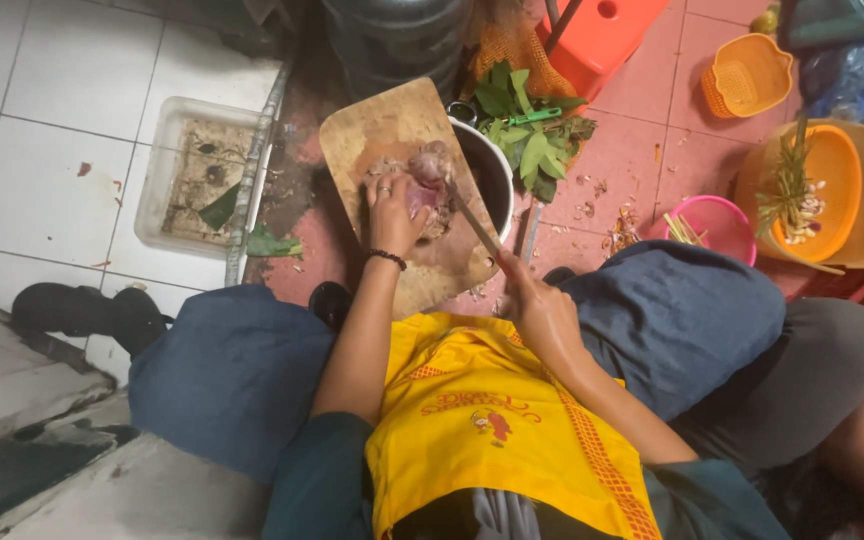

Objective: The person cuts raw meat into small pieces on a wooden cutting board.

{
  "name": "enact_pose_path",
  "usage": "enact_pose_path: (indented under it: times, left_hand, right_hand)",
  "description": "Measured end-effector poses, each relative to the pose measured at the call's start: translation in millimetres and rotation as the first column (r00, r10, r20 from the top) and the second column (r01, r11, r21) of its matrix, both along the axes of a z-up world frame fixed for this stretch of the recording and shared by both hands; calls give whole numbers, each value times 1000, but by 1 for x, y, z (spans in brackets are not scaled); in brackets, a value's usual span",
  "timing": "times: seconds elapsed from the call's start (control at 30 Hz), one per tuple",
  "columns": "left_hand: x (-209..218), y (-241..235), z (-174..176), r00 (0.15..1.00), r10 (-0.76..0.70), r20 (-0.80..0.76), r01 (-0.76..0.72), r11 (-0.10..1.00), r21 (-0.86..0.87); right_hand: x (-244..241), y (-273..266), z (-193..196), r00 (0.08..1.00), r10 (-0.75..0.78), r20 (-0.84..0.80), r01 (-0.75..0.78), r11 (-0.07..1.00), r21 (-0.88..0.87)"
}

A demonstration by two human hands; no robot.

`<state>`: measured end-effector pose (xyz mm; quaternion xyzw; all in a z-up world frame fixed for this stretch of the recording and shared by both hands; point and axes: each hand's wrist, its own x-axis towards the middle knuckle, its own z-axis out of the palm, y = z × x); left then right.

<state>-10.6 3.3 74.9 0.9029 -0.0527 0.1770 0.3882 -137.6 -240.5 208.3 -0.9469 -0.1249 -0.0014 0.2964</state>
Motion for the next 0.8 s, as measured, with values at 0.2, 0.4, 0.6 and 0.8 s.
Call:
enact_pose_path:
  times: [0.2, 0.4, 0.6, 0.8]
  left_hand:
    - [5, 3, -30, 994, 50, -101, -57, 996, -64]
    - [6, 1, -30, 999, 40, -13, -40, 999, -35]
    - [3, -2, -25, 993, 88, -78, -91, 995, -36]
    - [-2, 2, -6, 986, 126, -111, -119, 991, 69]
  right_hand:
    - [-9, 6, -1, 998, -20, -66, 7, 983, -184]
    - [-1, 9, 54, 999, 43, -22, -43, 999, 22]
    - [49, 35, -59, 988, -19, -156, -25, 961, -274]
    - [58, 44, -56, 996, -53, -69, 40, 983, -181]
